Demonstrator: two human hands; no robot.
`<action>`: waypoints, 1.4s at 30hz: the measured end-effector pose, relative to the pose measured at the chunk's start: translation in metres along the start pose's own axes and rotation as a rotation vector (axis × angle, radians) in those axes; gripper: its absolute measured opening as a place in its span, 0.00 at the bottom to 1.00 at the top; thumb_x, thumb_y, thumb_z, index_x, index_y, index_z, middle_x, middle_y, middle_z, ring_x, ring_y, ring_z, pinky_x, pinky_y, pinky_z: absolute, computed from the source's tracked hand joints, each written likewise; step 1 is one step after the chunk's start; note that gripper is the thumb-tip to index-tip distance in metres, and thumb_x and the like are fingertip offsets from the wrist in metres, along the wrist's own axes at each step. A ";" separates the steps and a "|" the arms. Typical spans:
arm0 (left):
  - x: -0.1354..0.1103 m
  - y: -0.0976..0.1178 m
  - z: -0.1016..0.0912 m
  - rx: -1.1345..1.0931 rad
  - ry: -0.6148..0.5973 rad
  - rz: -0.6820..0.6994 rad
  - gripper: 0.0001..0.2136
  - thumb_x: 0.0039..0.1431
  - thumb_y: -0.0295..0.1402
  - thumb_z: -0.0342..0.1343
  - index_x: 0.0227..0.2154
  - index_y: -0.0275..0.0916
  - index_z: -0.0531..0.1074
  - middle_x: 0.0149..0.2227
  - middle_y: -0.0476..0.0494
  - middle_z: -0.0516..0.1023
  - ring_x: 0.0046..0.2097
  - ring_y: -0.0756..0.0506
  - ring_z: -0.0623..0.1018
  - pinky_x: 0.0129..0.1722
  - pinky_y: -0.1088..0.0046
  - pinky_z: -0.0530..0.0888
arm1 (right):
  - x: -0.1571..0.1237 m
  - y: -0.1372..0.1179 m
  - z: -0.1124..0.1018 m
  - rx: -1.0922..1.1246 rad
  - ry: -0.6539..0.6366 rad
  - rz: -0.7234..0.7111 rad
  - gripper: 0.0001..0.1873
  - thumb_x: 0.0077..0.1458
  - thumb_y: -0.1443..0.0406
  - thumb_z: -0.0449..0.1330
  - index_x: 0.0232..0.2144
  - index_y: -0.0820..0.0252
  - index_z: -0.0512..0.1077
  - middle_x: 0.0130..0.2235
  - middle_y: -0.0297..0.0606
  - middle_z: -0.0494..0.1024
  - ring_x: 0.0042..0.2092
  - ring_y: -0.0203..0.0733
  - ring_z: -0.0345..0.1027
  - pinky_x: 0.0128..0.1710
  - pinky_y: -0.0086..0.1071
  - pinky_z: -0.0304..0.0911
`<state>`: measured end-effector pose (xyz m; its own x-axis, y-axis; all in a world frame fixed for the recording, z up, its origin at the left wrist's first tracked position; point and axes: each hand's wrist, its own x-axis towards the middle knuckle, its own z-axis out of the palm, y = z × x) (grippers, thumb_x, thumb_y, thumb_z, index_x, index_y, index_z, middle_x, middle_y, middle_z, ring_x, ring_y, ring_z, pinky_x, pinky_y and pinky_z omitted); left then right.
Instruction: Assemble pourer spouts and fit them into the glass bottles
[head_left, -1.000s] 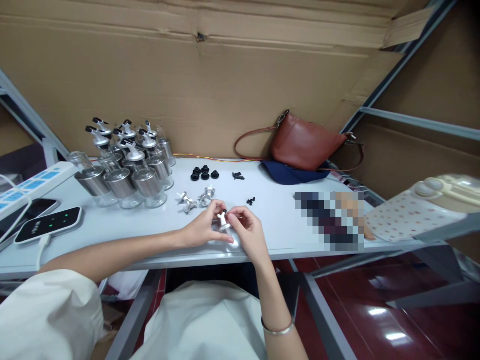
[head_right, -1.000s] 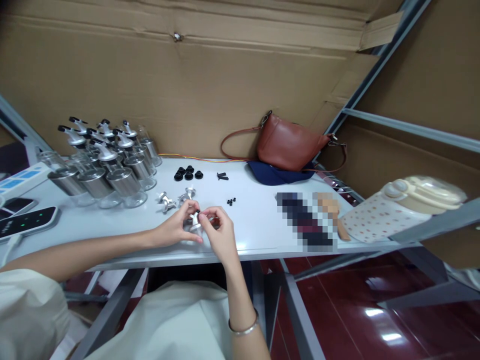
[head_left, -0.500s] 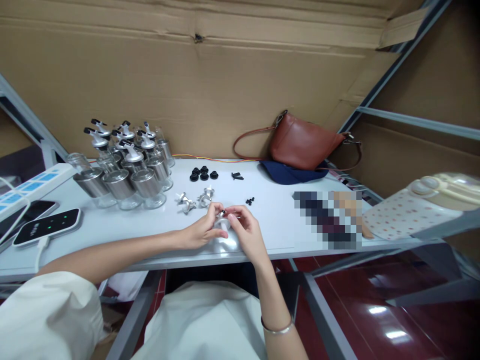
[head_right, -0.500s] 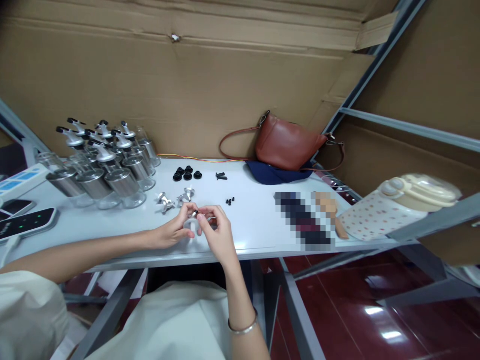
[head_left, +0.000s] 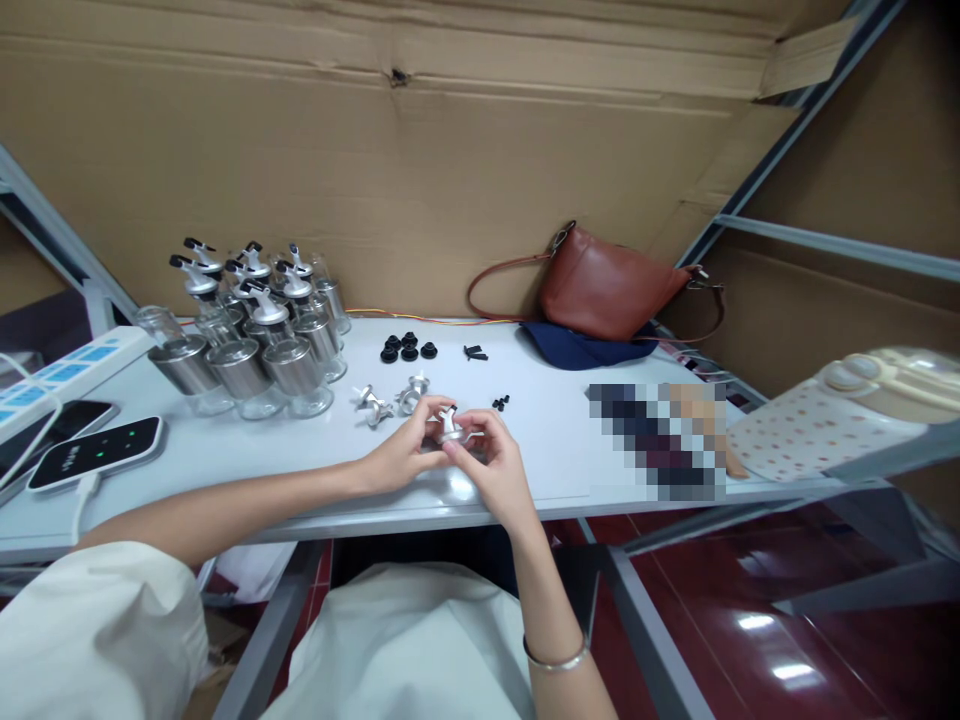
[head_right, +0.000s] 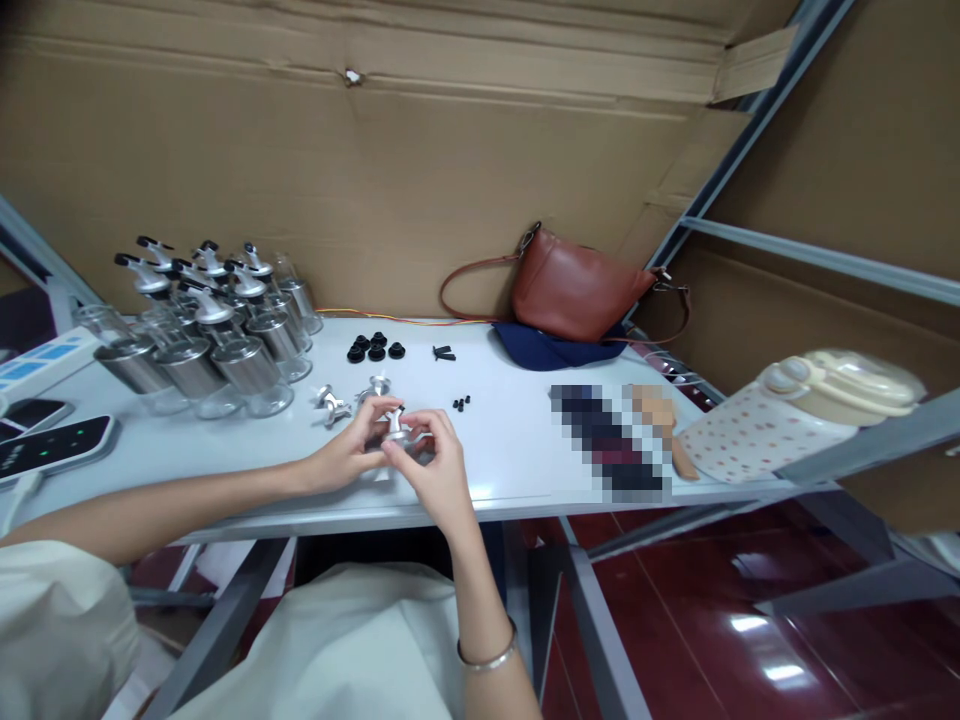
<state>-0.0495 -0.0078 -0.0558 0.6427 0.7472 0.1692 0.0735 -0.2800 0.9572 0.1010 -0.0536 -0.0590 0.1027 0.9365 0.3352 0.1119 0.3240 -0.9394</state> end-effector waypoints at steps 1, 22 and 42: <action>0.000 0.000 0.000 0.002 -0.008 0.003 0.24 0.55 0.35 0.57 0.51 0.41 0.54 0.43 0.44 0.65 0.43 0.46 0.71 0.45 0.67 0.68 | 0.000 0.001 0.000 0.009 0.003 0.016 0.11 0.46 0.64 0.65 0.34 0.55 0.71 0.38 0.35 0.73 0.38 0.40 0.68 0.38 0.33 0.64; -0.006 0.006 -0.001 0.472 0.012 0.273 0.23 0.59 0.39 0.54 0.54 0.39 0.57 0.42 0.42 0.68 0.38 0.46 0.73 0.40 0.67 0.73 | -0.001 0.004 0.004 0.162 0.156 0.120 0.20 0.42 0.62 0.67 0.40 0.58 0.69 0.32 0.34 0.74 0.36 0.40 0.70 0.40 0.36 0.66; 0.116 0.015 -0.071 1.588 0.118 -0.163 0.14 0.56 0.16 0.43 0.37 0.27 0.74 0.42 0.27 0.76 0.50 0.37 0.71 0.45 0.63 0.67 | -0.001 0.004 0.003 0.192 0.239 0.120 0.18 0.40 0.63 0.66 0.36 0.57 0.67 0.29 0.30 0.70 0.32 0.35 0.65 0.37 0.32 0.63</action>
<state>-0.0284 0.1176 -0.0055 0.4948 0.8497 0.1824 0.8623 -0.4539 -0.2246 0.0980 -0.0525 -0.0634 0.3356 0.9189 0.2072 -0.1011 0.2538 -0.9620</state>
